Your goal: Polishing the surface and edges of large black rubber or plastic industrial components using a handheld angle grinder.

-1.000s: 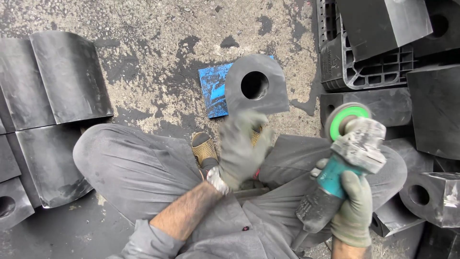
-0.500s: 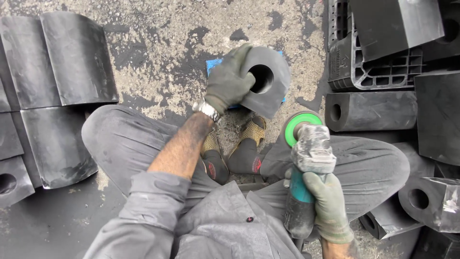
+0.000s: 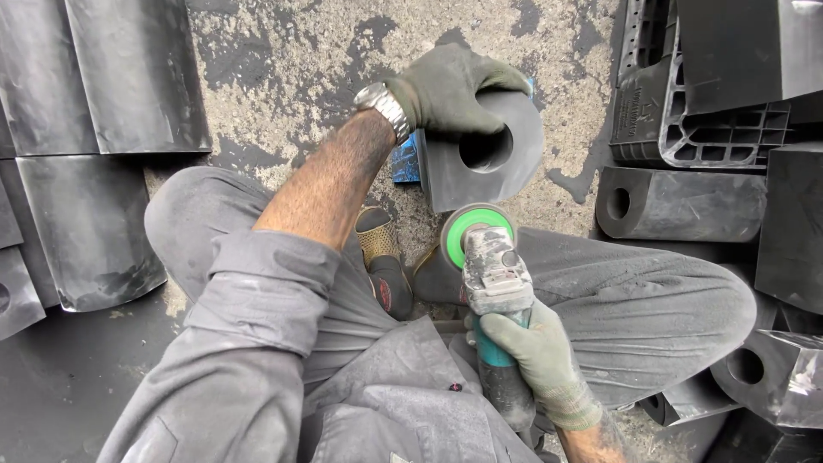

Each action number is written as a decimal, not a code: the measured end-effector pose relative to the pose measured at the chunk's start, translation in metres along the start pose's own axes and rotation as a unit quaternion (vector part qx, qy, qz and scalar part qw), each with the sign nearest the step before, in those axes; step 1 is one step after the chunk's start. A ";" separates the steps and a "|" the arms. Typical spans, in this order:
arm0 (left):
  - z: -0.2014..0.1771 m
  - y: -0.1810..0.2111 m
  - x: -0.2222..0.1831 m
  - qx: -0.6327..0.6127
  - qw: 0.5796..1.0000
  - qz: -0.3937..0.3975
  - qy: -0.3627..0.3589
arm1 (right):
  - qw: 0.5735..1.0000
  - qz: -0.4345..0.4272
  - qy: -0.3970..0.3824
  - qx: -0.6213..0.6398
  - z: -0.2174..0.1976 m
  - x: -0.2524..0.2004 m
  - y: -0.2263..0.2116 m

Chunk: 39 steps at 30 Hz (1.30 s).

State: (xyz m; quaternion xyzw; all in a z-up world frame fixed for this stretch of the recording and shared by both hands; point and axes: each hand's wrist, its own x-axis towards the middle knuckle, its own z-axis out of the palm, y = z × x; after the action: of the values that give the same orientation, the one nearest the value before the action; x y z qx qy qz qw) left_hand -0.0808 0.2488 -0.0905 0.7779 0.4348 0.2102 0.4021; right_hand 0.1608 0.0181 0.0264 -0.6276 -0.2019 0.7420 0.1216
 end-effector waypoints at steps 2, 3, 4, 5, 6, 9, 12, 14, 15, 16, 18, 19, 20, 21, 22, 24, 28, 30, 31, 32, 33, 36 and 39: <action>0.000 0.008 -0.011 0.012 0.998 -0.046 0.046 | 1.000 0.003 -0.004 -0.001 0.003 0.002 -0.002; -0.001 0.013 -0.015 0.027 0.991 -0.091 0.092 | 1.000 0.002 -0.008 -0.002 0.003 0.003 -0.004; 0.003 0.019 -0.019 0.024 0.991 -0.091 0.091 | 1.000 0.004 -0.006 -0.002 0.002 0.004 -0.003; 0.007 0.025 -0.024 0.013 0.981 -0.148 0.121 | 1.000 0.002 -0.013 0.002 0.000 0.005 -0.002; 0.010 0.031 -0.029 0.003 0.967 -0.205 0.149 | 1.000 0.000 -0.020 0.007 -0.001 0.006 -0.001; 0.007 0.046 -0.030 0.011 0.953 -0.267 0.144 | 0.999 0.007 0.001 0.036 -0.007 0.002 -0.013; 0.022 0.029 -0.034 0.002 0.958 -0.187 0.217 | 0.997 -0.049 0.009 0.058 -0.020 0.004 -0.020; 0.029 0.021 -0.033 0.010 0.960 -0.173 0.222 | 0.996 -0.040 0.036 0.069 -0.027 0.006 -0.022; 0.032 0.016 -0.033 0.021 0.960 -0.159 0.228 | 0.995 -0.031 0.060 0.079 -0.029 0.007 -0.023; 0.028 0.020 -0.034 0.021 0.960 -0.160 0.228 | 0.995 -0.031 0.059 0.079 -0.024 0.006 -0.025; 0.024 0.028 -0.034 0.007 0.957 -0.203 0.205 | 0.998 -0.023 0.040 0.038 -0.014 0.001 -0.029; 0.023 0.028 -0.032 0.005 0.958 -0.201 0.204 | 0.998 -0.023 0.043 0.039 -0.010 0.000 -0.027; 0.021 0.029 -0.032 -0.005 0.958 -0.215 0.188 | 1.000 0.000 0.011 0.015 -0.005 0.000 -0.024; 0.019 0.029 -0.032 -0.016 0.958 -0.229 0.172 | 0.999 0.024 -0.020 -0.009 0.000 -0.001 -0.022; 0.019 0.028 -0.033 -0.016 0.958 -0.229 0.171 | 0.999 0.025 -0.020 -0.008 0.001 0.000 -0.021; 0.019 0.027 -0.035 -0.044 0.957 -0.226 0.178 | 0.997 0.032 -0.027 -0.069 0.002 0.003 -0.019; 0.019 0.028 -0.035 -0.028 0.956 -0.222 0.192 | 0.999 0.017 0.014 0.036 -0.020 0.001 -0.029; 0.019 0.030 -0.035 -0.010 0.961 -0.204 0.188 | 0.995 -0.039 0.058 0.075 -0.034 0.006 -0.028; 0.021 0.028 -0.035 -0.012 0.961 -0.203 0.186 | 0.995 -0.039 0.061 0.075 -0.032 0.004 -0.029; 0.022 0.027 -0.035 -0.008 0.960 -0.202 0.191 | 0.996 -0.025 0.061 0.060 -0.030 0.005 -0.031; 0.023 0.025 -0.034 -0.004 0.960 -0.202 0.196 | 0.997 -0.012 0.062 0.044 -0.028 0.005 -0.033; 0.023 0.026 -0.037 -0.007 0.960 -0.175 0.218 | 0.999 0.032 -0.003 -0.006 -0.008 0.002 -0.030; 0.020 0.027 -0.036 -0.011 0.960 -0.197 0.200 | 0.997 0.052 -0.039 -0.045 -0.001 0.003 -0.033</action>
State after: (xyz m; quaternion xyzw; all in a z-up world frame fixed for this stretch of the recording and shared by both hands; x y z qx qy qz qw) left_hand -0.0727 0.2019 -0.0797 0.6140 0.6489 0.2829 0.3491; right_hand 0.1586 0.0490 0.0381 -0.6125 -0.2065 0.7616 0.0463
